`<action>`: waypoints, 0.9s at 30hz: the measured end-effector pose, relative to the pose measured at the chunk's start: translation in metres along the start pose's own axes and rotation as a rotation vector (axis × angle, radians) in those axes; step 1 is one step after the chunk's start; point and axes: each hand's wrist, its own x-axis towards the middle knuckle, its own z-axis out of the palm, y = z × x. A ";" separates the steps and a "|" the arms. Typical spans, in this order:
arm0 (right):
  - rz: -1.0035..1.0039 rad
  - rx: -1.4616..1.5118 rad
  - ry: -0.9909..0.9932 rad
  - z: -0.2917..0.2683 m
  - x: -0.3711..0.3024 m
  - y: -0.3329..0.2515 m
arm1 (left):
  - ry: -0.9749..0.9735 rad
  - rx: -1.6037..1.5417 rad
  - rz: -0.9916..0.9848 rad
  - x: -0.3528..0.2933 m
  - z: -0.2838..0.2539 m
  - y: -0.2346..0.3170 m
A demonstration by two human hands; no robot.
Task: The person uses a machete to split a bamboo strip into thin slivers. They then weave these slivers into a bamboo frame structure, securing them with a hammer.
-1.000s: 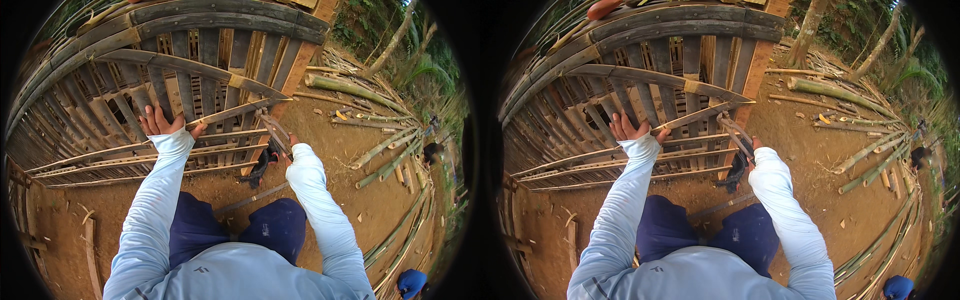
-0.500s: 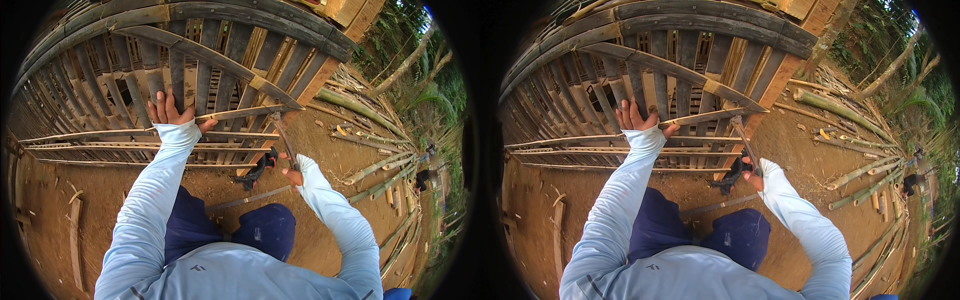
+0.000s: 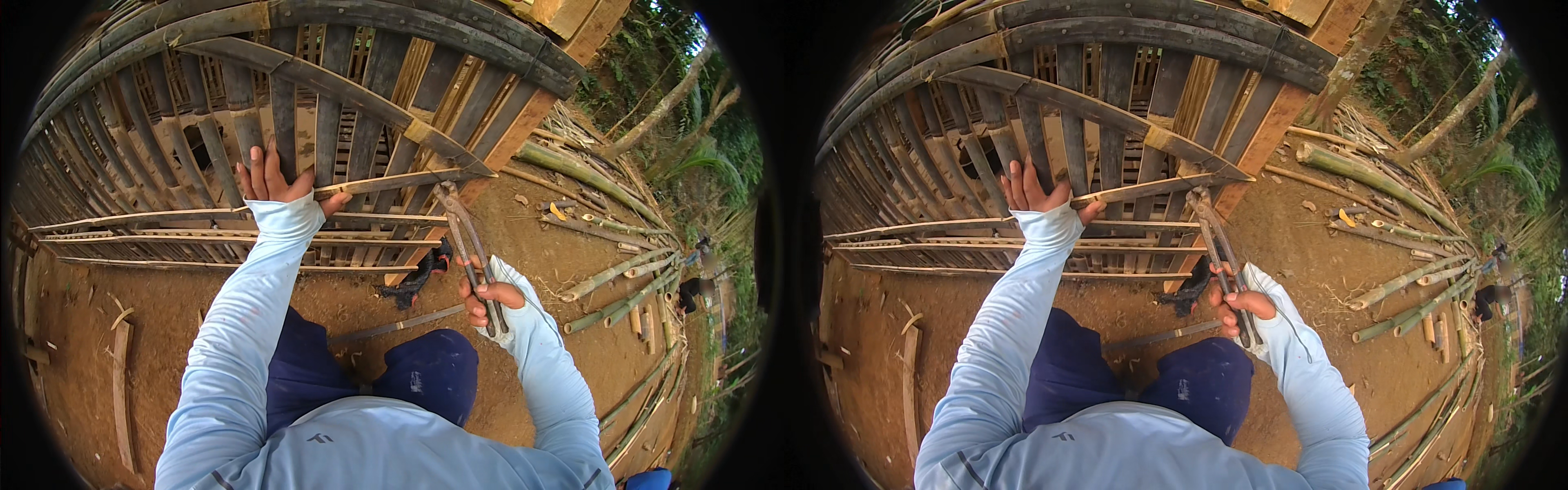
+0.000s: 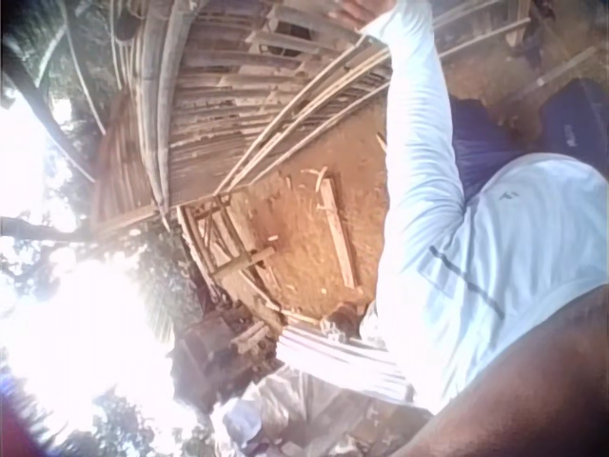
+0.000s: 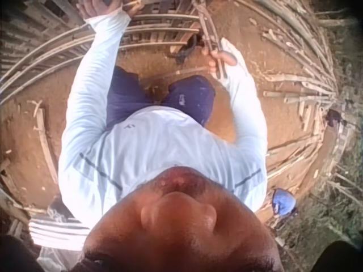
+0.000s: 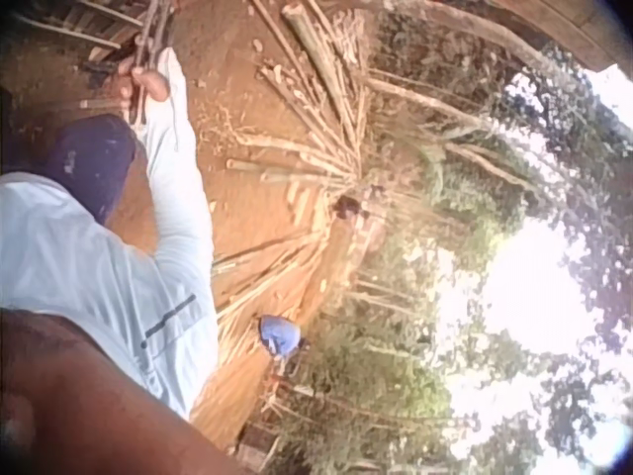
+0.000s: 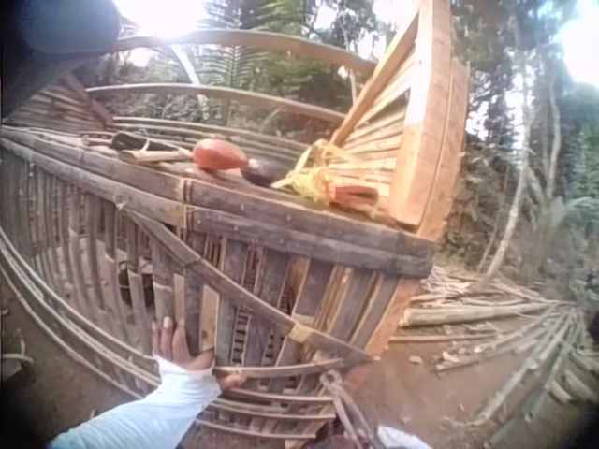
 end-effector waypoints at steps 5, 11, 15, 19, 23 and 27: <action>-0.188 -0.584 0.373 0.011 -0.001 0.007 | 0.006 -0.010 0.000 0.000 0.000 0.001; -0.176 -0.497 0.372 0.033 0.004 0.007 | -0.003 -0.014 0.000 0.001 0.000 0.001; -0.144 -0.552 0.398 0.030 0.004 0.009 | -0.012 -0.020 -0.002 0.001 -0.003 0.004; -0.127 -0.475 0.368 0.032 0.007 0.010 | -0.002 -0.020 0.008 0.003 -0.005 0.003; -0.114 -0.377 0.362 0.035 0.007 0.009 | -0.003 -0.035 0.007 0.001 -0.004 0.002; -0.108 -0.415 0.360 0.031 0.006 0.006 | -0.014 -0.038 0.009 0.002 -0.005 0.004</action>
